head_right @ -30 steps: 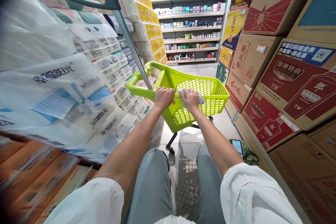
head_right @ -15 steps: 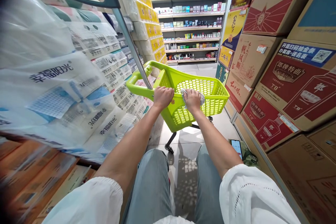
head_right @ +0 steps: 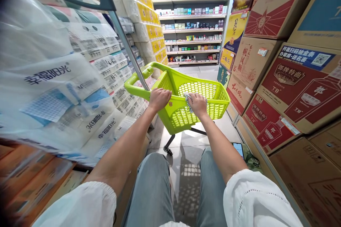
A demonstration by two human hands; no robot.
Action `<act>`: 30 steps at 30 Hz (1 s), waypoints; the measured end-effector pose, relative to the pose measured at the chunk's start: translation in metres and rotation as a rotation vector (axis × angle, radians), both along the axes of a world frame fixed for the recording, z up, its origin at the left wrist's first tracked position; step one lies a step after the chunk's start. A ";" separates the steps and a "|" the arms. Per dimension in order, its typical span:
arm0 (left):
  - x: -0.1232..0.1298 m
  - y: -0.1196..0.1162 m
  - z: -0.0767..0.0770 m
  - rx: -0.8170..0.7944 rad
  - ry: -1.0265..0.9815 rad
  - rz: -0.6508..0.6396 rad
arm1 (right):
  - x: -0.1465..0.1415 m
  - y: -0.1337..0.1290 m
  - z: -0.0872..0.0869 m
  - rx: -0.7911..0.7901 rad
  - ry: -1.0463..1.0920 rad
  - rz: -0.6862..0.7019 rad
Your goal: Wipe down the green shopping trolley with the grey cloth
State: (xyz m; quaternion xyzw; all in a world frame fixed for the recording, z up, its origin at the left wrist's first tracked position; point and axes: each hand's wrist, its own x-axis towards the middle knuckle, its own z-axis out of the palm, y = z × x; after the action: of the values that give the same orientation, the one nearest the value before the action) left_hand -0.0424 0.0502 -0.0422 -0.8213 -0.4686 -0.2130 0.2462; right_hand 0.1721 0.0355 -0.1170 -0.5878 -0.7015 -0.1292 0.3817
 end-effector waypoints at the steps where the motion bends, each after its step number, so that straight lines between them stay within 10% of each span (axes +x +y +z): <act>1: 0.001 0.001 0.000 -0.003 -0.004 0.007 | 0.001 0.000 -0.001 0.004 0.010 -0.008; 12: 0.081 -0.002 -0.041 -0.137 -0.103 0.115 | -0.016 -0.002 0.003 0.001 0.039 0.014; 22: 0.071 0.001 -0.049 -0.108 -0.113 -0.004 | 0.030 -0.002 -0.012 0.008 0.000 -0.065; 30: 0.075 -0.002 -0.053 -0.089 -0.112 0.020 | -0.024 0.001 -0.003 0.010 0.083 -0.059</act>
State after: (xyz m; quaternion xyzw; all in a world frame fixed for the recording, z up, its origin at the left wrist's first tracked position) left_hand 0.0328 0.0479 -0.0956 -0.8135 -0.4987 -0.2352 0.1848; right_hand 0.1483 0.0368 -0.1204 -0.6113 -0.6666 -0.1194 0.4095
